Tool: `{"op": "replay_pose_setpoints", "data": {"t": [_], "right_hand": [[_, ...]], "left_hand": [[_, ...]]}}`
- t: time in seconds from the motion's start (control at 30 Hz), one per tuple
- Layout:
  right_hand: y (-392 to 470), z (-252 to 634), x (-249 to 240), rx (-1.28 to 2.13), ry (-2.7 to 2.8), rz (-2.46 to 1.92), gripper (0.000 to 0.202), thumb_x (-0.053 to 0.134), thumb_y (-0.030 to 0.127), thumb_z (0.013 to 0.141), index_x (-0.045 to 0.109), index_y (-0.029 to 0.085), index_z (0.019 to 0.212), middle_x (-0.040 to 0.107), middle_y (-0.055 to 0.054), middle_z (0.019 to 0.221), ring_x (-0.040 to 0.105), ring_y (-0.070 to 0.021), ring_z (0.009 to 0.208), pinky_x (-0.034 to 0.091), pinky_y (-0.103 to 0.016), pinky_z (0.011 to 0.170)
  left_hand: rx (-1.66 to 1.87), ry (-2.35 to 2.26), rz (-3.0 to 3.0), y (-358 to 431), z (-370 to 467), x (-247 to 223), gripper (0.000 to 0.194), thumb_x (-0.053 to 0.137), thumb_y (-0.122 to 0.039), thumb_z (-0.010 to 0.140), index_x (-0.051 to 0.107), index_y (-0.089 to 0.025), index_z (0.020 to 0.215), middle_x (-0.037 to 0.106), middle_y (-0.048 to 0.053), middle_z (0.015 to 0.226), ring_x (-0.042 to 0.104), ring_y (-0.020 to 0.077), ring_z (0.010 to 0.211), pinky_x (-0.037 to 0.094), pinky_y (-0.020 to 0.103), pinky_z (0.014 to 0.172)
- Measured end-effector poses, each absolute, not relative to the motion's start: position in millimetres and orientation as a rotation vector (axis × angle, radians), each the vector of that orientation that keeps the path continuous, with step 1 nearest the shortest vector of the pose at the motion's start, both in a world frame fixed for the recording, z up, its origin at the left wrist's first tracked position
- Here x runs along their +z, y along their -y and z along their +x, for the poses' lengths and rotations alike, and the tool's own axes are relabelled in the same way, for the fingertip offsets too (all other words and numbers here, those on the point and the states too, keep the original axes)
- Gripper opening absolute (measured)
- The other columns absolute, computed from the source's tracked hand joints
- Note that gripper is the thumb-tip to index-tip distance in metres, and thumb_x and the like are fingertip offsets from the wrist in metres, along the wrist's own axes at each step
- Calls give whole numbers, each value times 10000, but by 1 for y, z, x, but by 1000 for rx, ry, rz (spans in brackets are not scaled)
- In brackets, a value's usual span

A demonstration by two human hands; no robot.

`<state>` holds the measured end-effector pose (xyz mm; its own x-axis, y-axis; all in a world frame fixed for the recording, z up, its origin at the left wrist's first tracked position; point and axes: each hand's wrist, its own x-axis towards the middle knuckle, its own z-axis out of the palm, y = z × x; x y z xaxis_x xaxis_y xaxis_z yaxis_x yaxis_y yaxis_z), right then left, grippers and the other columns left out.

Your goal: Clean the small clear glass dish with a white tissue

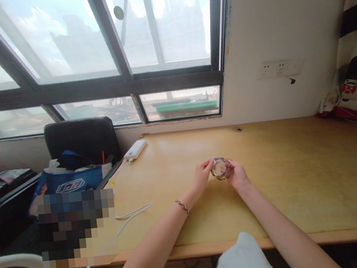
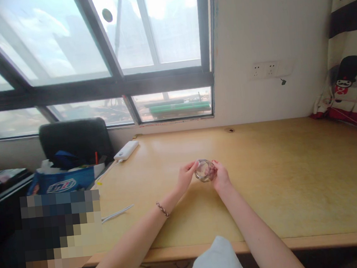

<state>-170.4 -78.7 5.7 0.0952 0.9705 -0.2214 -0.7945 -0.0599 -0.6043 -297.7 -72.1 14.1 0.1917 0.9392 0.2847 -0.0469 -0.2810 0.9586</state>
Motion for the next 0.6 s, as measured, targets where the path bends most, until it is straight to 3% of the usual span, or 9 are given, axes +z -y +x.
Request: {"op": "replay_pose_setpoints", "data": {"t": [0.3, 0.6], "right_hand": [[67, -155, 0, 1350, 57, -666, 193, 416, 66, 740, 538, 152, 618, 612, 8, 554, 571, -100, 514, 476, -212, 496], [66, -151, 0, 1307, 58, -718, 242, 387, 52, 727, 529, 162, 564, 585, 10, 496, 547, -99, 451, 459, -204, 439]], "left_hand": [[1402, -912, 1774, 93, -283, 5, 292, 416, -284, 812, 576, -237, 1052, 527, 16, 1162, 453, 189, 1108, 323, 376, 973], [1318, -801, 2136, 99, -282, 9, 327, 343, -227, 842, 523, -224, 1116, 501, 41, 1193, 419, 184, 1141, 326, 377, 987]]}}
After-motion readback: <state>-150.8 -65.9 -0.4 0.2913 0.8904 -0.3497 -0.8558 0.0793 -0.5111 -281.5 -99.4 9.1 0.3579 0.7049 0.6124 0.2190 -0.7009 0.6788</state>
